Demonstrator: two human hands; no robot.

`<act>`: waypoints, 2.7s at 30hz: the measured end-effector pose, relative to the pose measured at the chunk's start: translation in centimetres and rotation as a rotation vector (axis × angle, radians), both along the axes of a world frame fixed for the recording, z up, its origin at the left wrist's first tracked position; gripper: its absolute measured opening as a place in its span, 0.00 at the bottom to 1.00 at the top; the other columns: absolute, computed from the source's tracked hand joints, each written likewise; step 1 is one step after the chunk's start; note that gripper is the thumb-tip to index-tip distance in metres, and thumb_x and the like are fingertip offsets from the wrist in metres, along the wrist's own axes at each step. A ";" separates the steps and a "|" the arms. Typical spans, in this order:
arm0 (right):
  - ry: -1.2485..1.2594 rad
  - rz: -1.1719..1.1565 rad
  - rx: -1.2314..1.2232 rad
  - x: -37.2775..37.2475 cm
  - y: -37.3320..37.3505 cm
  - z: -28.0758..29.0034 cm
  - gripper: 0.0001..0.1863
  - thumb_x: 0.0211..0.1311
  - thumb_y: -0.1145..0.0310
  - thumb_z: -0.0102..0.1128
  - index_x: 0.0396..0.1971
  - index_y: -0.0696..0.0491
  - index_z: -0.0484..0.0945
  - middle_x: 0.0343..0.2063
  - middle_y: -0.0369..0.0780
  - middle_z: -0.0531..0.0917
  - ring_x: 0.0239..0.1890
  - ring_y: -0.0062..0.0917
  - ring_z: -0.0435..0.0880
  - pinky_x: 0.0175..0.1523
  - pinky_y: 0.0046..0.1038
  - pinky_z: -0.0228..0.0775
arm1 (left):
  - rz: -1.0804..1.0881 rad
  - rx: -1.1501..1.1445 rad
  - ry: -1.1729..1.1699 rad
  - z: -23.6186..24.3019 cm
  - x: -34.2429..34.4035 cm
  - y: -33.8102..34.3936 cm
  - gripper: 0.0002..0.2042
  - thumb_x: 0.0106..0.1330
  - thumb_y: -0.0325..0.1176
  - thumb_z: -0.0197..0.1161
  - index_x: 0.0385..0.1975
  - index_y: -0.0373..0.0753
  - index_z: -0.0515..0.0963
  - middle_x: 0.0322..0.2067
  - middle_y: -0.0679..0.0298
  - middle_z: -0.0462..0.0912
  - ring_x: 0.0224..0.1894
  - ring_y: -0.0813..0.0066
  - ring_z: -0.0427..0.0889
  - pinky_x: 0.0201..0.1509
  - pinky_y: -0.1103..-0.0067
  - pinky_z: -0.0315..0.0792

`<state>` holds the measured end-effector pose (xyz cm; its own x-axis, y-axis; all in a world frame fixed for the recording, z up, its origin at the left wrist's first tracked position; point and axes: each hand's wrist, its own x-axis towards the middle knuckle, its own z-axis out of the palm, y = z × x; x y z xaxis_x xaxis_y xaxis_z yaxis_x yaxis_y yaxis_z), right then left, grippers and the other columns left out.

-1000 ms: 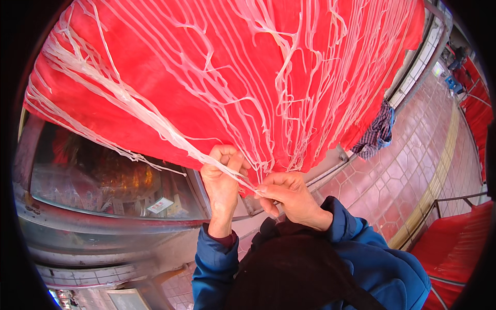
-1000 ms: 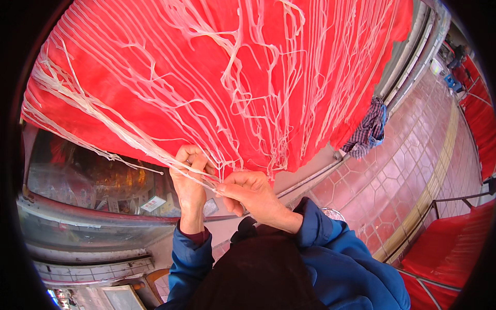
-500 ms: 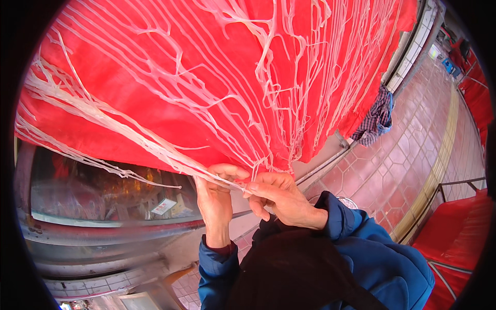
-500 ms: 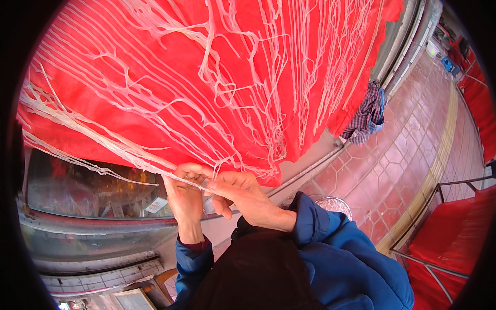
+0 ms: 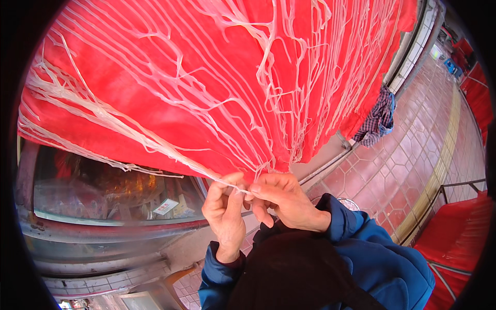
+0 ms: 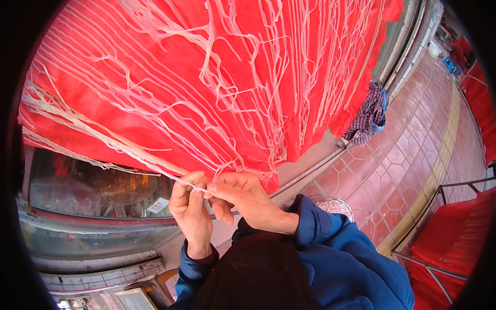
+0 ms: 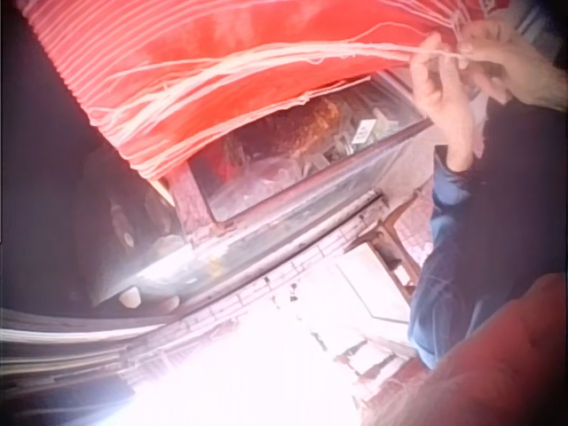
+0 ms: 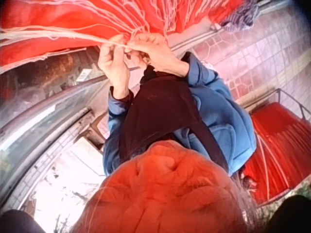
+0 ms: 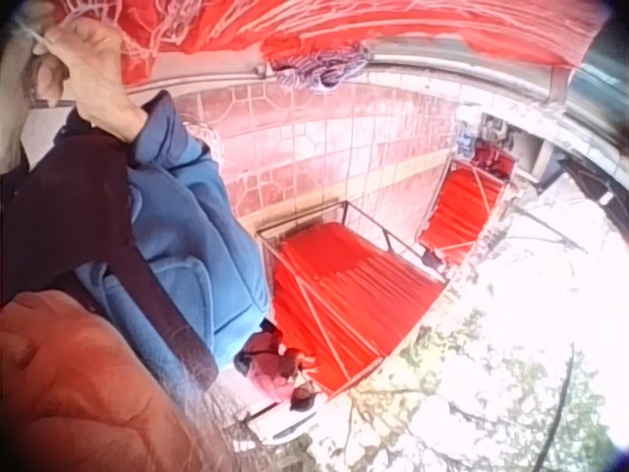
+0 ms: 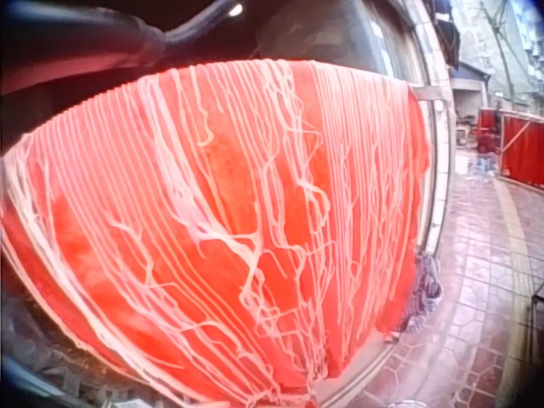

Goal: The person repairs a red fishing net by hand, repeatedly tying white strings to the net's mesh. The hands work continuously on the net, pulling and knotting individual strands to mend or reinforce the structure.

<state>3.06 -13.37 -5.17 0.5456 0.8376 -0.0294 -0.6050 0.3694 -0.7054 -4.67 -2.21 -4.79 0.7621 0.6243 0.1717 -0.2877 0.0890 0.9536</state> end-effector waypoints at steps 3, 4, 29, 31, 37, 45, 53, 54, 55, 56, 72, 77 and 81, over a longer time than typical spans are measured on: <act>0.000 0.006 -0.025 -0.1 -0.2 0.2 0.12 0.68 0.68 0.49 0.30 0.60 0.77 0.15 0.42 0.78 0.12 0.21 0.74 0.18 0.19 0.64 | -0.063 -0.046 0.005 0.3 1.5 0.1 0.06 0.63 0.22 0.59 0.39 0.32 0.76 0.28 0.67 0.79 0.27 0.86 0.73 0.30 0.88 0.66; -0.004 0.005 -0.035 -0.2 -0.2 0.3 0.12 0.68 0.68 0.49 0.30 0.60 0.77 0.15 0.42 0.79 0.12 0.21 0.74 0.18 0.19 0.64 | -0.069 -0.053 0.016 0.4 1.9 0.2 0.06 0.63 0.22 0.59 0.38 0.32 0.77 0.28 0.67 0.79 0.27 0.86 0.73 0.29 0.88 0.66; -0.280 0.107 -0.117 8.5 -0.1 3.4 0.14 0.67 0.71 0.46 0.41 0.62 0.79 0.17 0.42 0.81 0.12 0.19 0.75 0.19 0.18 0.67 | -0.132 -0.139 -0.242 -2.0 3.9 1.1 0.01 0.63 0.22 0.58 0.33 0.34 0.75 0.30 0.61 0.81 0.31 0.77 0.78 0.38 0.80 0.71; -0.493 -0.001 -0.103 8.8 -0.4 3.5 0.12 0.66 0.73 0.48 0.40 0.61 0.80 0.18 0.41 0.81 0.13 0.18 0.75 0.20 0.17 0.67 | -0.110 -0.146 -0.230 -2.0 3.9 1.2 0.01 0.63 0.22 0.58 0.33 0.34 0.75 0.31 0.61 0.81 0.31 0.77 0.78 0.38 0.80 0.72; -0.582 -0.023 -0.234 7.6 -1.1 1.1 0.10 0.64 0.76 0.49 0.40 0.59 0.80 0.19 0.36 0.80 0.18 0.13 0.76 0.24 0.15 0.68 | -0.133 -0.161 -0.230 -1.9 3.6 1.4 0.02 0.63 0.22 0.58 0.33 0.34 0.75 0.33 0.59 0.82 0.33 0.77 0.78 0.39 0.81 0.72; -0.892 -0.265 -0.297 6.1 -1.1 -2.1 0.13 0.56 0.81 0.55 0.42 0.57 0.79 0.17 0.31 0.74 0.21 0.09 0.70 0.25 0.16 0.61 | -0.076 -0.058 -0.221 -2.0 3.7 1.1 0.03 0.63 0.27 0.58 0.31 0.35 0.73 0.32 0.55 0.80 0.29 0.75 0.75 0.33 0.79 0.69; -1.064 -0.431 -0.315 5.1 -1.0 -3.4 0.15 0.54 0.82 0.57 0.43 0.57 0.78 0.17 0.33 0.74 0.21 0.09 0.70 0.25 0.16 0.61 | -0.134 -0.063 -0.223 -2.1 3.3 1.4 0.04 0.63 0.29 0.59 0.31 0.36 0.73 0.32 0.54 0.80 0.31 0.72 0.75 0.39 0.76 0.69; -1.044 -0.443 -0.278 5.1 -1.1 -3.7 0.14 0.55 0.81 0.57 0.42 0.57 0.79 0.18 0.33 0.74 0.22 0.09 0.70 0.25 0.16 0.61 | -0.123 -0.052 -0.218 -2.1 3.3 1.3 0.04 0.63 0.29 0.59 0.31 0.36 0.73 0.32 0.54 0.80 0.32 0.71 0.76 0.41 0.75 0.70; -1.022 -0.451 -0.241 5.0 -1.2 -4.0 0.13 0.55 0.81 0.57 0.42 0.57 0.79 0.18 0.32 0.75 0.22 0.09 0.70 0.25 0.16 0.61 | -0.108 -0.037 -0.222 -2.2 3.4 1.3 0.04 0.63 0.29 0.59 0.31 0.36 0.73 0.32 0.53 0.80 0.33 0.71 0.76 0.43 0.74 0.70; -0.938 -0.477 -0.225 4.9 -1.2 -4.4 0.12 0.56 0.81 0.57 0.41 0.57 0.79 0.19 0.31 0.75 0.22 0.10 0.71 0.26 0.16 0.62 | -0.094 -0.024 -0.225 -2.2 3.4 1.2 0.04 0.63 0.29 0.59 0.31 0.36 0.73 0.32 0.53 0.80 0.34 0.70 0.77 0.45 0.72 0.70; -0.862 -0.525 -0.218 2.9 0.1 -6.0 0.13 0.60 0.82 0.52 0.44 0.60 0.78 0.25 0.33 0.78 0.25 0.11 0.73 0.29 0.15 0.66 | -0.176 -0.032 -0.240 -1.9 2.8 2.2 0.03 0.65 0.27 0.55 0.33 0.35 0.72 0.29 0.54 0.80 0.35 0.65 0.79 0.48 0.69 0.73; -0.866 -0.556 -0.219 3.3 0.1 -6.2 0.13 0.61 0.81 0.52 0.45 0.59 0.77 0.28 0.34 0.80 0.25 0.11 0.73 0.29 0.15 0.66 | -0.169 -0.067 -0.268 -1.6 2.5 2.9 0.03 0.66 0.27 0.54 0.33 0.35 0.72 0.29 0.55 0.80 0.34 0.67 0.79 0.47 0.70 0.73; -0.556 -0.527 -0.133 2.4 0.4 -5.9 0.08 0.62 0.79 0.53 0.41 0.58 0.76 0.22 0.32 0.76 0.22 0.10 0.70 0.25 0.15 0.62 | -0.201 -0.083 -0.245 -1.7 2.5 2.7 0.03 0.66 0.27 0.54 0.34 0.35 0.72 0.29 0.55 0.80 0.34 0.67 0.79 0.47 0.70 0.73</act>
